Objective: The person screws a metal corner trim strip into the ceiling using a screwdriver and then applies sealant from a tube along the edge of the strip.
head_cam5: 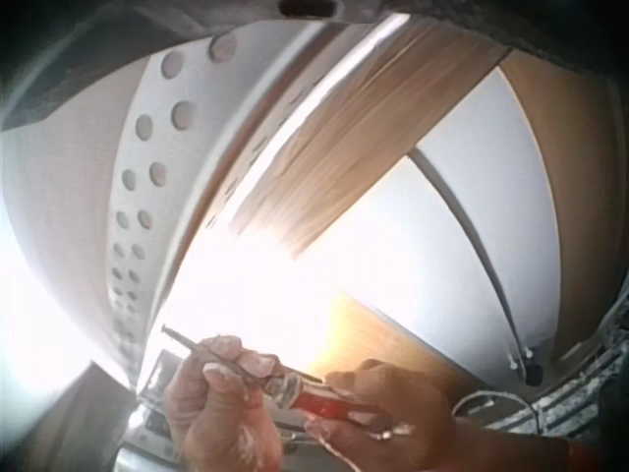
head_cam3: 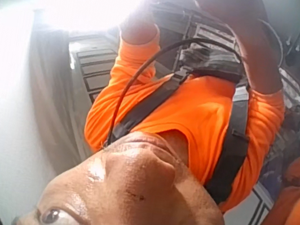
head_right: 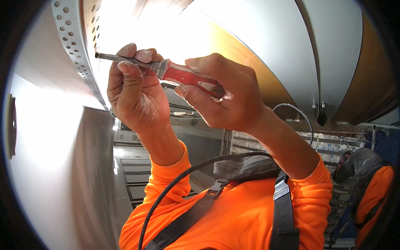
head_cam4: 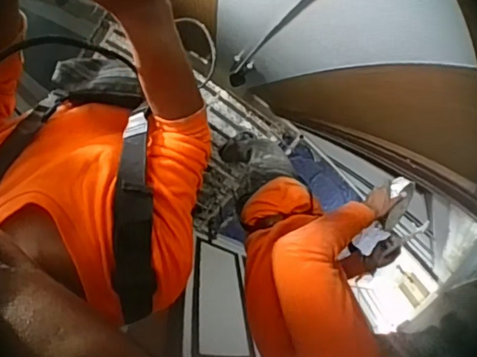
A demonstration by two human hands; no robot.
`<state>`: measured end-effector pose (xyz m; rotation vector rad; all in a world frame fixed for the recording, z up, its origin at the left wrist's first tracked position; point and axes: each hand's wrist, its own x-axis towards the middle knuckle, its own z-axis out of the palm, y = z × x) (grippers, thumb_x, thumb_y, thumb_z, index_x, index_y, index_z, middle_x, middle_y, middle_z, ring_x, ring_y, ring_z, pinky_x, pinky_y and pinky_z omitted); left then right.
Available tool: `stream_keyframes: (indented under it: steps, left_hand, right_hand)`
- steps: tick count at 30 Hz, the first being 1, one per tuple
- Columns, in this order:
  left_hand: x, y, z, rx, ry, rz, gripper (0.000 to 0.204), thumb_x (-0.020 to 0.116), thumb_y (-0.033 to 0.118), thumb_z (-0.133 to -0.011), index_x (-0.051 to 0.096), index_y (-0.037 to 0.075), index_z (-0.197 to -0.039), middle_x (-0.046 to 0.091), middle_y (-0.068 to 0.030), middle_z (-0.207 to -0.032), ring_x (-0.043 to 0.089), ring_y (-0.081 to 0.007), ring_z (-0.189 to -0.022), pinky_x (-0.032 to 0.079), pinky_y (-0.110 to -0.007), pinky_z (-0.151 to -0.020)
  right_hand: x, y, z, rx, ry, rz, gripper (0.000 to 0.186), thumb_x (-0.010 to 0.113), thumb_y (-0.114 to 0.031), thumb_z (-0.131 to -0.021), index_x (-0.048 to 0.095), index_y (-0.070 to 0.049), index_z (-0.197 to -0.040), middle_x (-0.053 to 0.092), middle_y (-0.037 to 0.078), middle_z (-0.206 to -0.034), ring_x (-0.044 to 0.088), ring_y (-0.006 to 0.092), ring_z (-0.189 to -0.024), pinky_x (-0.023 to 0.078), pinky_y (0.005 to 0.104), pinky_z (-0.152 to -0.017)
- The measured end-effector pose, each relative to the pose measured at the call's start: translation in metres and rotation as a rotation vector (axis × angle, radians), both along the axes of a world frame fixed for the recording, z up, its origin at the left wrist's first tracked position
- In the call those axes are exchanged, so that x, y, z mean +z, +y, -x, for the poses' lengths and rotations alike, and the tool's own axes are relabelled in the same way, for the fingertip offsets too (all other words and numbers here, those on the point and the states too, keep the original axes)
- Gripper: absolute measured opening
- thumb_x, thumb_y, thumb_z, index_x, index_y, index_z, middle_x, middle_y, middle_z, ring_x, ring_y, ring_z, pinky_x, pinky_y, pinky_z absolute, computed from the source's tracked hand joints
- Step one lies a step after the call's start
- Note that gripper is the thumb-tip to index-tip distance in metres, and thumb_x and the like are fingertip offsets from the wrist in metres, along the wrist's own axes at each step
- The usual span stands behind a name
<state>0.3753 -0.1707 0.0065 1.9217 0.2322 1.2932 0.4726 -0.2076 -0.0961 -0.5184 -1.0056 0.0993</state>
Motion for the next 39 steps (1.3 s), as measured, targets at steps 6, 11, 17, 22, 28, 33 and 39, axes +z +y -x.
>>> stream_keyframes:
  steps: [6, 11, 17, 22, 28, 33, 39]
  left_hand:
    - [0.005, -0.009, -0.001, 0.092, 0.002, -0.038, 0.024, 0.059, 0.015, -0.084, 0.060, -0.006, -0.096, 0.063, -0.0149, -0.080, 0.061, -0.0212, -0.071, 0.048, -0.034, -0.071]
    - [0.009, -0.014, -0.002, 0.172, 0.014, -0.033, 0.025, 0.061, 0.014, -0.083, 0.059, -0.008, -0.095, 0.064, -0.0143, -0.074, 0.062, -0.0189, -0.067, 0.046, -0.028, -0.073]
    - [0.007, -0.010, 0.000, 0.070, -0.039, 0.082, 0.026, 0.062, 0.013, -0.082, 0.058, -0.008, -0.096, 0.063, -0.0147, -0.075, 0.061, -0.0200, -0.071, 0.047, -0.032, -0.072]
    - [0.006, -0.005, -0.002, 0.067, -0.023, 0.095, 0.030, 0.056, 0.017, -0.085, 0.055, -0.007, -0.103, 0.062, -0.0154, -0.082, 0.059, -0.0236, -0.077, 0.048, -0.037, -0.074]
    - [0.013, 0.001, -0.014, -0.059, -0.183, 0.224, 0.030, 0.059, 0.019, -0.084, 0.056, -0.005, -0.102, 0.063, -0.0150, -0.082, 0.061, -0.0242, -0.077, 0.050, -0.038, -0.075]
    - [0.010, 0.009, -0.006, -0.090, -0.113, 0.040, 0.027, 0.057, 0.017, -0.085, 0.056, -0.003, -0.103, 0.063, -0.0128, -0.083, 0.061, -0.0231, -0.076, 0.048, -0.035, -0.071]
    - [0.015, -0.007, -0.012, 0.133, -0.168, -0.016, 0.018, 0.061, 0.012, -0.082, 0.060, -0.005, -0.088, 0.063, -0.0158, -0.075, 0.061, -0.0214, -0.057, 0.052, -0.032, -0.056]
  right_hand:
    - [0.009, -0.019, -0.013, 1.092, 0.371, 0.274, 0.018, 0.061, -0.020, -0.083, 0.051, -0.005, -0.084, 0.054, 0.003, -0.068, 0.047, 0.0065, -0.050, 0.033, 0.0197, -0.037]
    - [0.010, -0.023, -0.023, 1.587, 0.514, 0.361, 0.024, 0.056, -0.029, -0.085, 0.051, -0.006, -0.086, 0.052, 0.005, -0.066, 0.044, 0.0070, -0.047, 0.030, 0.0197, -0.035]
    - [0.013, -0.022, -0.024, 1.437, 0.459, 0.417, 0.024, 0.058, -0.027, -0.084, 0.052, -0.005, -0.090, 0.054, 0.005, -0.068, 0.048, 0.0079, -0.053, 0.034, 0.0193, -0.038]
    - [0.001, -0.016, -0.007, 0.069, -0.014, 0.159, 0.034, 0.067, -0.012, -0.076, 0.050, -0.001, -0.104, 0.057, 0.011, -0.081, 0.056, 0.0136, -0.063, 0.044, 0.0210, -0.049]
    - [-0.001, 0.000, -0.007, -0.528, -0.140, 0.066, 0.033, 0.067, -0.007, -0.072, 0.058, -0.002, -0.103, 0.057, 0.010, -0.080, 0.056, 0.0212, -0.062, 0.046, 0.0276, -0.054]
    - [0.008, -0.012, -0.001, -0.188, -0.010, 0.143, 0.028, 0.064, -0.005, -0.075, 0.059, 0.001, -0.102, 0.057, 0.010, -0.078, 0.055, 0.0189, -0.063, 0.045, 0.0257, -0.058]
    - [0.018, -0.039, -0.013, 0.854, 0.325, 0.421, 0.029, 0.060, -0.015, -0.084, 0.057, 0.002, -0.107, 0.058, 0.004, -0.073, 0.053, 0.0094, -0.063, 0.042, 0.0206, -0.055]
